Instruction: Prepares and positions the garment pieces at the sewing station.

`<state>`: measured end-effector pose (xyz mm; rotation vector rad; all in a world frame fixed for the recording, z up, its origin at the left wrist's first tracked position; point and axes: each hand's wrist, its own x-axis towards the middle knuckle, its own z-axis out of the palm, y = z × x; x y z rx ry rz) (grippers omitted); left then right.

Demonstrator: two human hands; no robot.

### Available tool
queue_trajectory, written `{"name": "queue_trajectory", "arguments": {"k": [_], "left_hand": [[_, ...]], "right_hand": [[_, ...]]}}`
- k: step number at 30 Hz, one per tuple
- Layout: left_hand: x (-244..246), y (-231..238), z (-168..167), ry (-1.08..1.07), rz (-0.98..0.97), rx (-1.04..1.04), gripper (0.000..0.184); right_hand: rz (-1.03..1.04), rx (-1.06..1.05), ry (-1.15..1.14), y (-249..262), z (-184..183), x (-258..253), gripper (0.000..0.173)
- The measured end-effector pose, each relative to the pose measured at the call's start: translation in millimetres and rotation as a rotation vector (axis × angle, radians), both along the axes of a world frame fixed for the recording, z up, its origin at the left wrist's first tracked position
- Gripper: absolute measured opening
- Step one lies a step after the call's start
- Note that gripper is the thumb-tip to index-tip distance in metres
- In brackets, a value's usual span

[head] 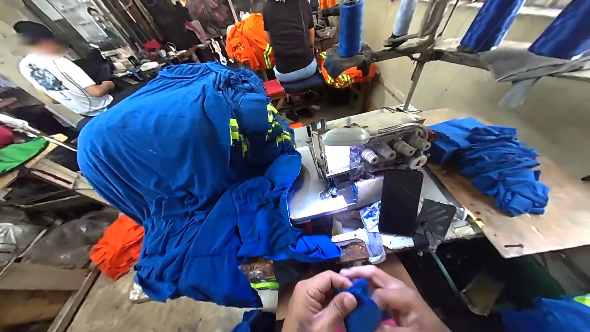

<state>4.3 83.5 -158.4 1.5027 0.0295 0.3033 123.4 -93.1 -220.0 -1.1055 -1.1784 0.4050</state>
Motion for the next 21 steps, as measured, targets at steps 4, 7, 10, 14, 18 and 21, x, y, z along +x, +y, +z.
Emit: {"name": "queue_trajectory", "arguments": {"k": [4, 7, 10, 14, 18, 21], "left_hand": [[1.4, 12.1, -2.5, -0.034, 0.221, 0.234, 0.015], [-0.6, 13.5, -9.9, -0.008, 0.272, 0.303, 0.013], [3.7, 9.9, -18.4, -0.04, 0.323, 0.362, 0.015], [6.6, 7.0, -23.4, -0.039, 0.195, 0.373, 0.017], [10.9, 5.8, -23.9, -0.036, 0.106, 0.41, 0.018], [9.5, 10.6, -21.5, -0.025, 0.098, 0.452, 0.019]], "right_hand": [[-0.115, -0.055, 0.053, -9.1, 8.8, -8.0, 0.028], [-0.182, -0.057, 0.113, -15.7, 6.9, -17.8, 0.016], [-0.171, -0.179, 0.266, -20.6, 9.7, -26.6, 0.025], [-0.018, -0.382, 0.289, -25.3, 10.2, -12.1, 0.045], [-0.105, -0.321, 0.113, -14.7, 4.5, -1.3, 0.036], [-0.071, -0.348, 0.176, -15.6, 10.5, 0.1, 0.026]]}}
